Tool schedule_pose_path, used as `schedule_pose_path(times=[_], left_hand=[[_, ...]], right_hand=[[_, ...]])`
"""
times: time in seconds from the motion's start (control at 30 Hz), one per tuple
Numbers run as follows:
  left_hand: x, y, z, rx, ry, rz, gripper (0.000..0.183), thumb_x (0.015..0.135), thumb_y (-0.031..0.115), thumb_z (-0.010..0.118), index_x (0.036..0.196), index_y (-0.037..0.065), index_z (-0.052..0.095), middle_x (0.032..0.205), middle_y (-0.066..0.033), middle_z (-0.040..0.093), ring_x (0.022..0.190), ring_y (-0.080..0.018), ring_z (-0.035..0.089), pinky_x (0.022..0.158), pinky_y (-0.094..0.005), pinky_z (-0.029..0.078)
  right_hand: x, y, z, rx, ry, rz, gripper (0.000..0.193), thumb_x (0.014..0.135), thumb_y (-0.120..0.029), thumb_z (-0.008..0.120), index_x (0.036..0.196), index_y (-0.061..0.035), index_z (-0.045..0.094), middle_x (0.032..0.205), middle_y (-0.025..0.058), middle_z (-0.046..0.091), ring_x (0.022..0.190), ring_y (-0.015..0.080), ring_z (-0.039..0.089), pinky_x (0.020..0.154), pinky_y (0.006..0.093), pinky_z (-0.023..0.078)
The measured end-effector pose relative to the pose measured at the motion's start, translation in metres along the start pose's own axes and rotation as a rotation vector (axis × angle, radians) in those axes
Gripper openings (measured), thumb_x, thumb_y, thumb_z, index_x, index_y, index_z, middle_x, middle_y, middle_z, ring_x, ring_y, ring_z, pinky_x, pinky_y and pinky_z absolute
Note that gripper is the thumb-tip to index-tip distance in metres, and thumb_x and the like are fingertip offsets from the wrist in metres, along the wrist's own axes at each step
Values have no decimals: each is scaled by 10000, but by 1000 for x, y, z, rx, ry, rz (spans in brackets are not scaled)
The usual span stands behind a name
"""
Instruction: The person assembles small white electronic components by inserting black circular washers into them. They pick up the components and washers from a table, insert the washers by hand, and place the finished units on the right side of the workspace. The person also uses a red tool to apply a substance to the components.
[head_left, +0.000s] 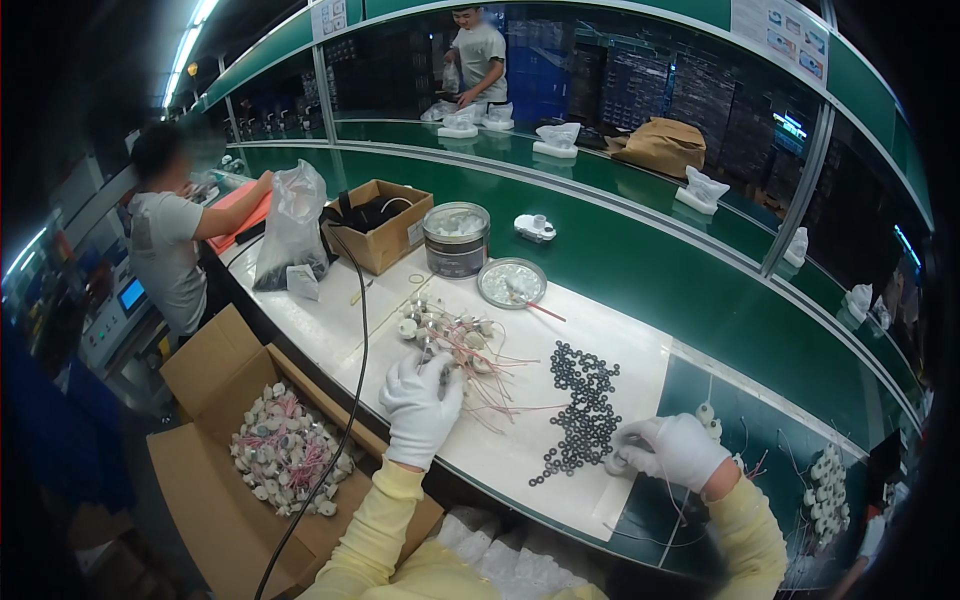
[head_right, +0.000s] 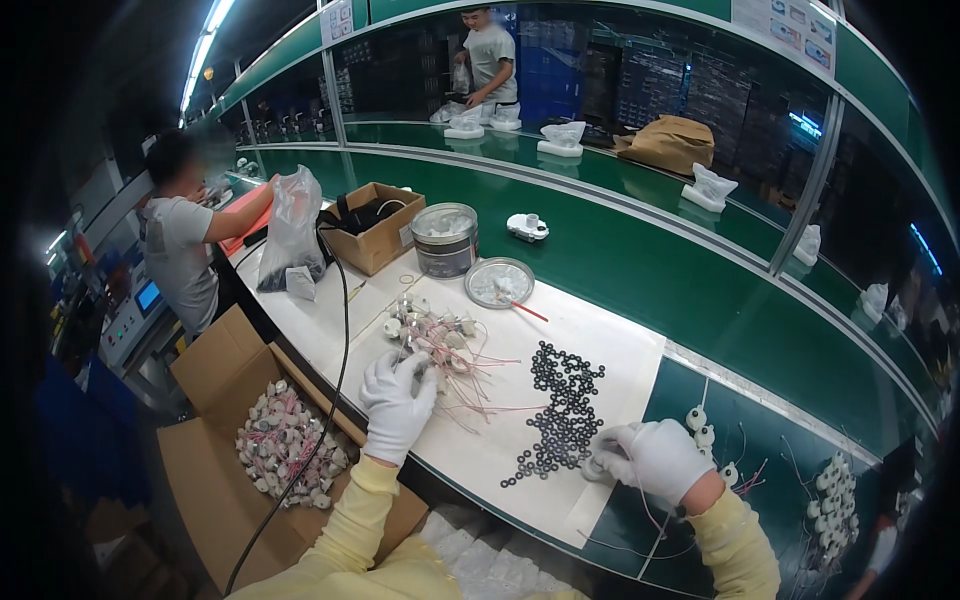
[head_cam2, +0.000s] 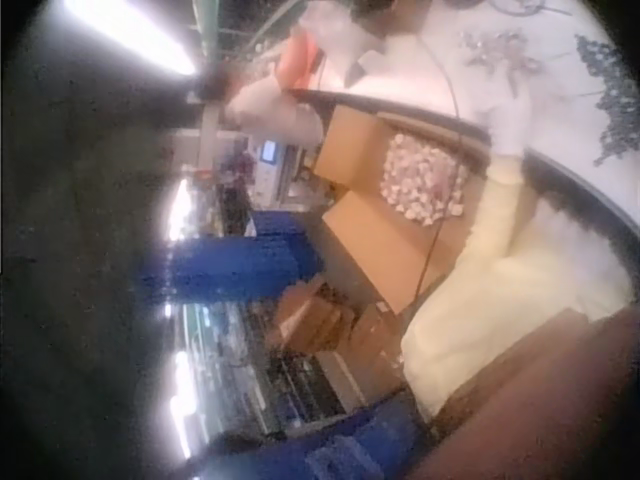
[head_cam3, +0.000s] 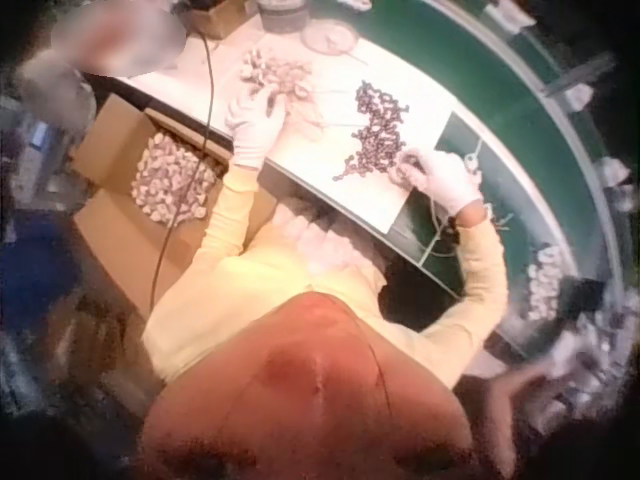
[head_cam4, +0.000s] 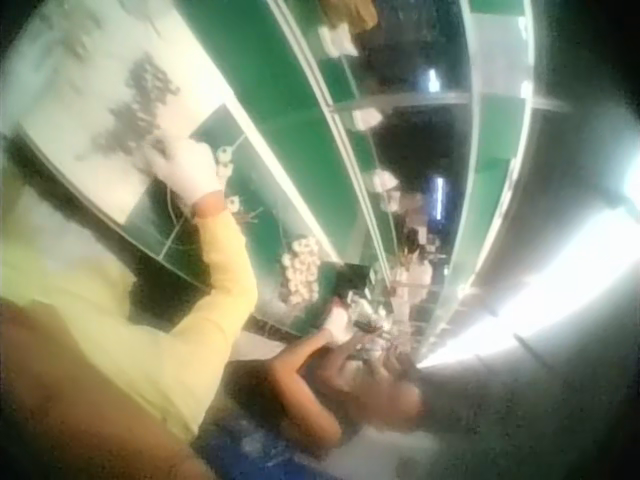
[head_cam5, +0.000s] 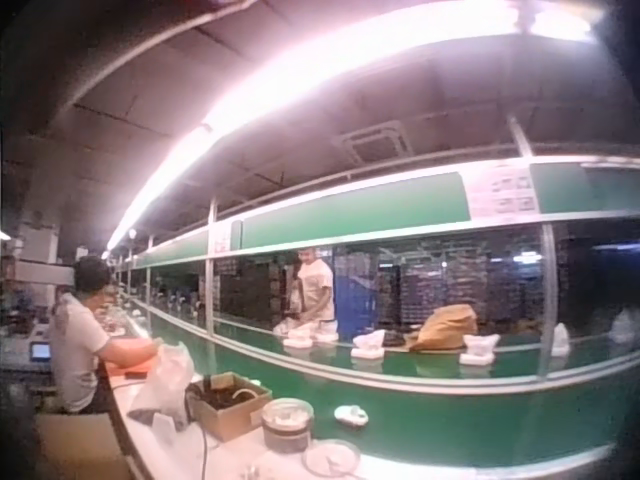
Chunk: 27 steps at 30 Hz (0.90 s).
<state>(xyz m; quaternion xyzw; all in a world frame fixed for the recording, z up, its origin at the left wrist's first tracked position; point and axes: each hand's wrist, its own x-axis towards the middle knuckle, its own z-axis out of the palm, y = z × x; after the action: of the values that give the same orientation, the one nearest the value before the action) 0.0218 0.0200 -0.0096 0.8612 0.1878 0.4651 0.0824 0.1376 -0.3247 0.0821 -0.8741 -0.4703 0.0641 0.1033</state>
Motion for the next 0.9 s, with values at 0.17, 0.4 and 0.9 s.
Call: schedule_pose_path(times=[0.17, 0.4, 0.9], left_hand=[[-6, -2, -7, -138, 88, 57, 216, 882, 161, 730, 1093, 121, 714, 1099, -142, 637, 1004, -345, 606, 844, -454, 507], [3, 6, -9, -158, -222, 81, 252, 868, 195, 726, 1101, 98, 721, 1115, -156, 693, 866, -337, 675, 750, -450, 547], [10, 5, -4, -290, -221, 112, 188, 880, 132, 734, 1064, 97, 718, 950, -98, 713, 794, -300, 656, 708, -410, 524]], right_hand=[[-4, -8, -25, -127, -11, -25, 336, 885, -374, 681, 1103, -120, 722, 861, 127, 745, 788, 322, 720, 711, 405, 564], [-36, -11, -75, -100, 135, 149, 285, 811, -239, 748, 1049, -83, 732, 855, 151, 721, 770, 330, 706, 698, 410, 553], [-3, -44, 7, -246, -70, 44, 292, 850, -377, 720, 957, -115, 649, 714, 64, 685, 661, 289, 674, 615, 425, 467]])
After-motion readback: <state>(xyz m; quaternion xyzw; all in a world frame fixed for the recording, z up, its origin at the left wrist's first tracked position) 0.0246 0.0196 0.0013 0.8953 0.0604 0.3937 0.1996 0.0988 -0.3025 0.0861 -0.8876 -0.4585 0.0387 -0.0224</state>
